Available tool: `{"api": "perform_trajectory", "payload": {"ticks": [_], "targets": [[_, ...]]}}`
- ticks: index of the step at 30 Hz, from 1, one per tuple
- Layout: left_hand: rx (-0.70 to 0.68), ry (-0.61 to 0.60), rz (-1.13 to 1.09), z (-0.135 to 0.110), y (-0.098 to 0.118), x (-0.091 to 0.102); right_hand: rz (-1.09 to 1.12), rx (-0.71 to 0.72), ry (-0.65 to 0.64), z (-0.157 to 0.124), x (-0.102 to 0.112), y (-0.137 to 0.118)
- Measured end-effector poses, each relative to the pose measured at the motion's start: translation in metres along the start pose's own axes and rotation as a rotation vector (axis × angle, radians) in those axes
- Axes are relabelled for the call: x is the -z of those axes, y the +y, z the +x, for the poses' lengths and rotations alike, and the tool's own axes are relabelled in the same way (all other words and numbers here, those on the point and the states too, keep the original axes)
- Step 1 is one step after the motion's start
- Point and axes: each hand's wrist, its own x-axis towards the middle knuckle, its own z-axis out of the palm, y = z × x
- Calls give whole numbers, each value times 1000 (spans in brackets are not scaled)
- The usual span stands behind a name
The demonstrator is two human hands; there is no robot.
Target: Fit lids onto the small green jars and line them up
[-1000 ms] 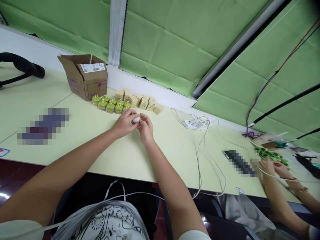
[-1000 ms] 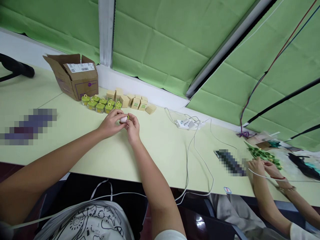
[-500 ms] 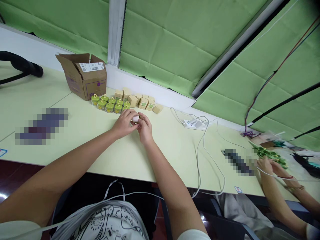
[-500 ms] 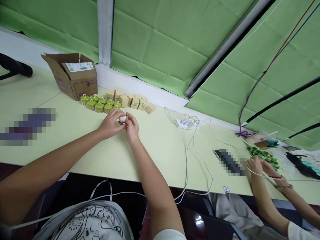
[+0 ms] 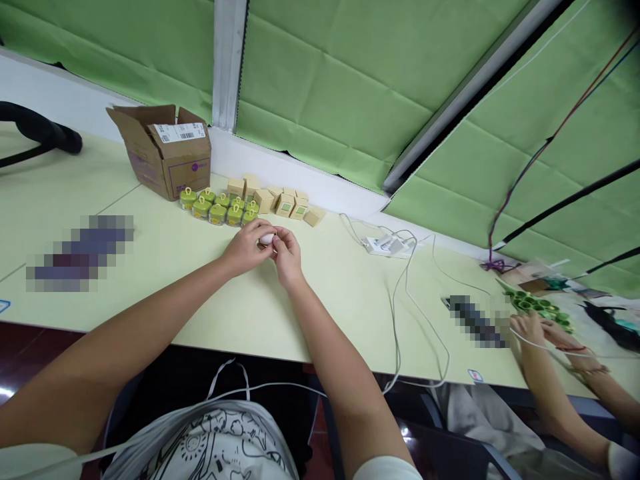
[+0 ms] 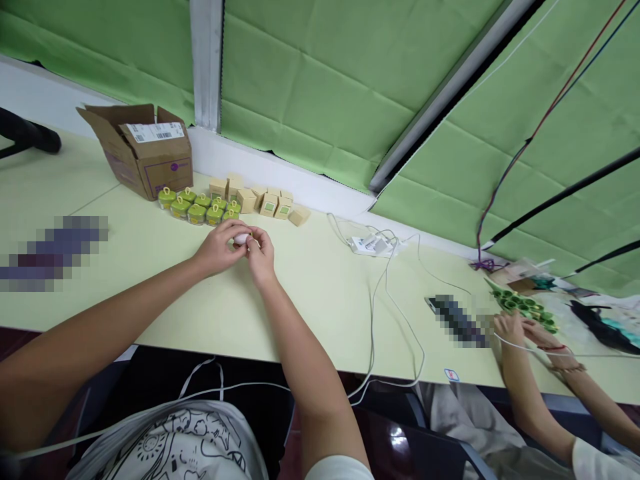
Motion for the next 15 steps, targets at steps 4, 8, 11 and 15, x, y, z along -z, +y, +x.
{"api": "perform_trajectory", "payload": {"ticks": [4,8,11,15], "targets": [[2,-2,-19,0,-3,-2,-71,54,7,2,0,4],[6,-20,-51,0,-5,-3,-228,159,-12,6,5,10],[-11,-46,-80,-1,-5,-2,-327,217,-30,8,9,15],[-36,-81,-70,-3,-4,-2,-412,241,-37,11,14,17]]}}
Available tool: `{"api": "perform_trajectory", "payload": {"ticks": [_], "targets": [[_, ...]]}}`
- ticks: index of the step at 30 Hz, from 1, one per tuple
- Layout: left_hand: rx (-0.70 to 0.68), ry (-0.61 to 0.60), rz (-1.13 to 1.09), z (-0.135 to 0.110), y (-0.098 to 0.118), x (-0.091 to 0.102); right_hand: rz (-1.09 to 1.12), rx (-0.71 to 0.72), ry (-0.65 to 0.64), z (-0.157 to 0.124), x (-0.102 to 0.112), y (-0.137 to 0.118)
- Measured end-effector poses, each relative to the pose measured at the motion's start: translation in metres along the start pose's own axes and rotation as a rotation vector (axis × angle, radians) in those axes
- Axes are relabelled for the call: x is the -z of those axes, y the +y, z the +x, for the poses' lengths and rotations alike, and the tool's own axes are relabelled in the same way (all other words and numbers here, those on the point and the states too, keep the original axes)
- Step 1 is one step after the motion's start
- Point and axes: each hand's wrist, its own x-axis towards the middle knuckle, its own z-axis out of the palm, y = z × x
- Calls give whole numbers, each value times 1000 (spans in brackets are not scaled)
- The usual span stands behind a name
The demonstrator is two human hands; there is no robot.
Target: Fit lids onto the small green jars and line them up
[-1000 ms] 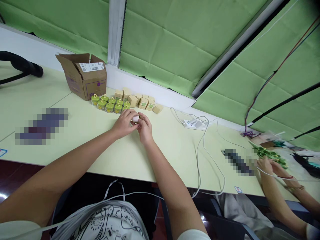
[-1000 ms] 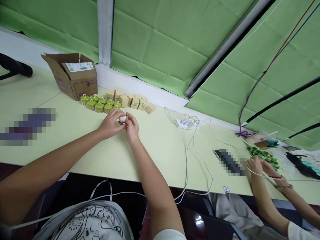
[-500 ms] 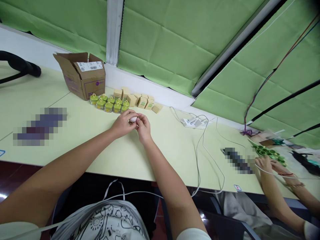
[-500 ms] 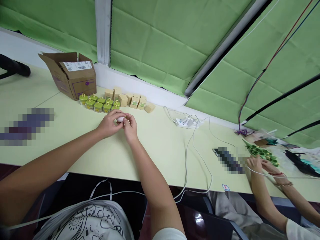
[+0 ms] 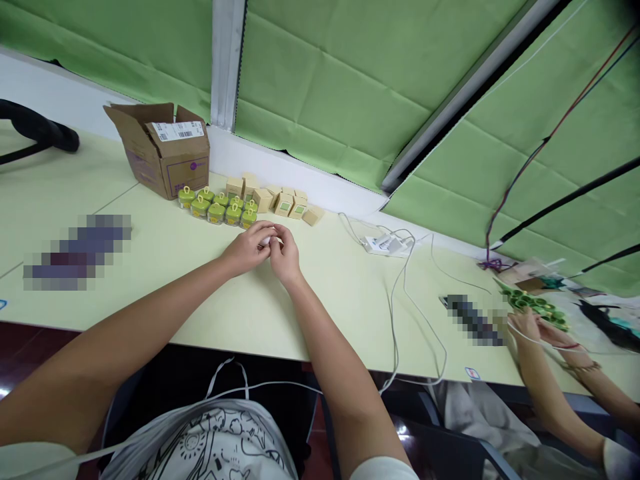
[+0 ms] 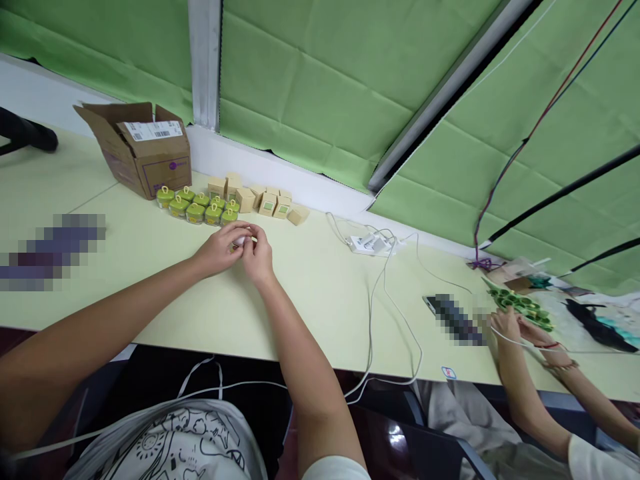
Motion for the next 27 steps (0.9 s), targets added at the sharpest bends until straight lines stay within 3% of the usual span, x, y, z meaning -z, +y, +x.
{"api": "perform_trajectory", "payload": {"ticks": [10,19,27], "targets": [[-54,-34,17,-1,-4,-4,30,-79,19,1,4,-6],[13,14,-11,2,-10,-2,397,-315,-5,3,3,-12],[-10,-13,-54,2,-7,-2,510,-378,-63,2,5,-21]]}}
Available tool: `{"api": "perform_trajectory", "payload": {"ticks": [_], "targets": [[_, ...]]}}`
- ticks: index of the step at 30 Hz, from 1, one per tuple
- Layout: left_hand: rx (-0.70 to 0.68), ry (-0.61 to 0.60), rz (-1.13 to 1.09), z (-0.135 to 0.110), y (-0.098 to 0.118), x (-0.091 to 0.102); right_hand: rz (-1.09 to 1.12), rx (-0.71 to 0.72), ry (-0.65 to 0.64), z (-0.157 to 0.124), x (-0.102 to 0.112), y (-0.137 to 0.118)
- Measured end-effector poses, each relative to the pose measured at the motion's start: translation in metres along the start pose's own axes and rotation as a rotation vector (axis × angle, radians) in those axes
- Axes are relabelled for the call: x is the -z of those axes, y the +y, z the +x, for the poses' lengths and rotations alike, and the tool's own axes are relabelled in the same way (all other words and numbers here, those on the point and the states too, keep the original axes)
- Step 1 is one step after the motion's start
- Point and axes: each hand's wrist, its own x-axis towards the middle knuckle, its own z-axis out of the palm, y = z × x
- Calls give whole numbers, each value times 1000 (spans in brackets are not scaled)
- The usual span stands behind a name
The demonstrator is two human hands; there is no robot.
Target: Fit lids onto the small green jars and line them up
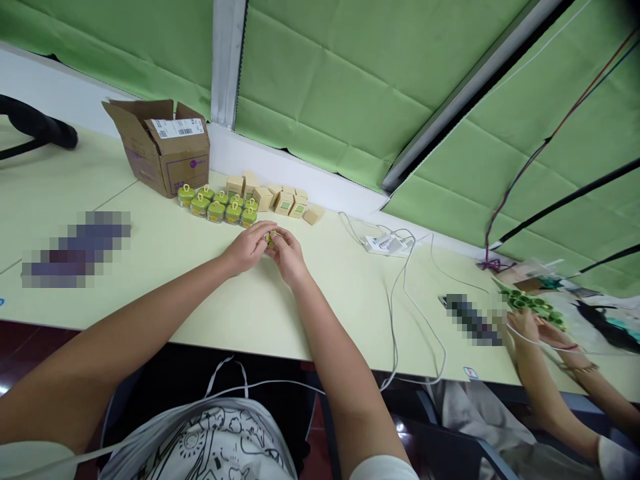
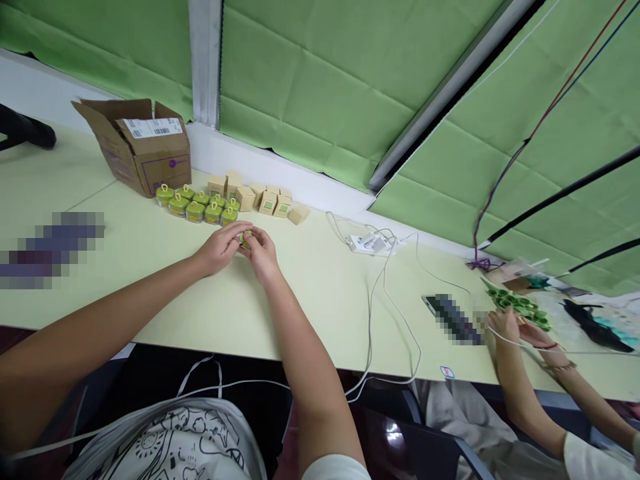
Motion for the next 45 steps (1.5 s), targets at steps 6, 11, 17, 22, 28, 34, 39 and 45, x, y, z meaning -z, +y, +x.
{"api": "perform_trajectory", "payload": {"ticks": [6,11,17,22,28,34,39,45], "targets": [[32,8,-59,1,0,1,9,-80,2,0,2,-6],[76,44,-113,1,0,2,16,-114,-3,1,4,-6],[114,63,-145,2,4,2,71,-107,14,1,3,-5],[140,79,-107,3,9,2,131,-100,90,3,3,-4],[59,28,-26,2,14,3,231,-186,181,5,0,-5],[26,21,-12,1,12,3,211,-166,190,7,2,-3],[22,35,3,1,8,1,215,-137,182,8,6,-3],[32,41,-13,2,7,0,205,-90,138,8,7,-1]]}}
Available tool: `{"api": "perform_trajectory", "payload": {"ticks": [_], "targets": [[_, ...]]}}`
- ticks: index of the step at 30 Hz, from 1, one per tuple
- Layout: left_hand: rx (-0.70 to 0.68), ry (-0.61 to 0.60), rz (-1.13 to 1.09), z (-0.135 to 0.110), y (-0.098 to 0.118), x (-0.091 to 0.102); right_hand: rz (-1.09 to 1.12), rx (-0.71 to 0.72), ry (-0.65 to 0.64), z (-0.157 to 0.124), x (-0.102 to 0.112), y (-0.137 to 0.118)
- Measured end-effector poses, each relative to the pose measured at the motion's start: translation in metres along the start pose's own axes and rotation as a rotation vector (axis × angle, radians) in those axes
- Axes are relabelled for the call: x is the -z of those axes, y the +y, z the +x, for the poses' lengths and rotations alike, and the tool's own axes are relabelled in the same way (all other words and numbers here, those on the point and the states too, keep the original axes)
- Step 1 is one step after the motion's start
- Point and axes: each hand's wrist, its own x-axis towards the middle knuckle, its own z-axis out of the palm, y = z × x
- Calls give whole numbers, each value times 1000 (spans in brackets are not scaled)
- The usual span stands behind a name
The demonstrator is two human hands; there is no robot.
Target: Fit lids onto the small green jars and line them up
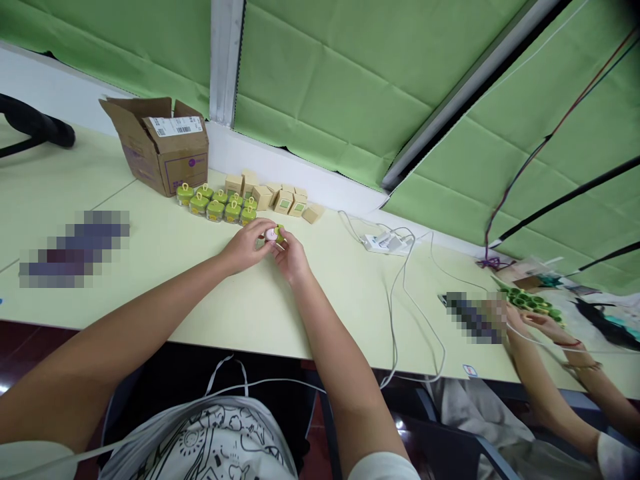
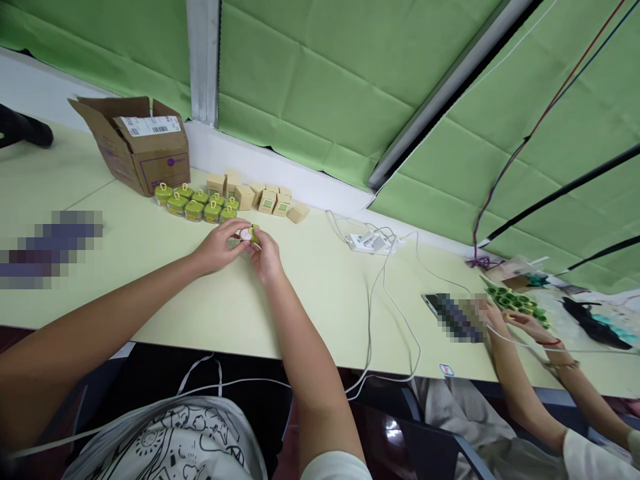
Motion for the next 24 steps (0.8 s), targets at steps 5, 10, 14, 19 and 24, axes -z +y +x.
{"api": "perform_trajectory", "payload": {"ticks": [5,10,14,19,24], "targets": [[6,-5,-12,0,2,1,3,-21,3,1,0,1],[10,-17,-17,-1,3,1,-11,-44,19,2,1,1],[8,-18,-14,-1,4,2,-21,-38,22,1,0,0],[39,17,-21,1,8,3,-5,-24,10,-1,0,0],[81,63,-75,2,5,0,0,-25,-17,-1,0,2]]}}
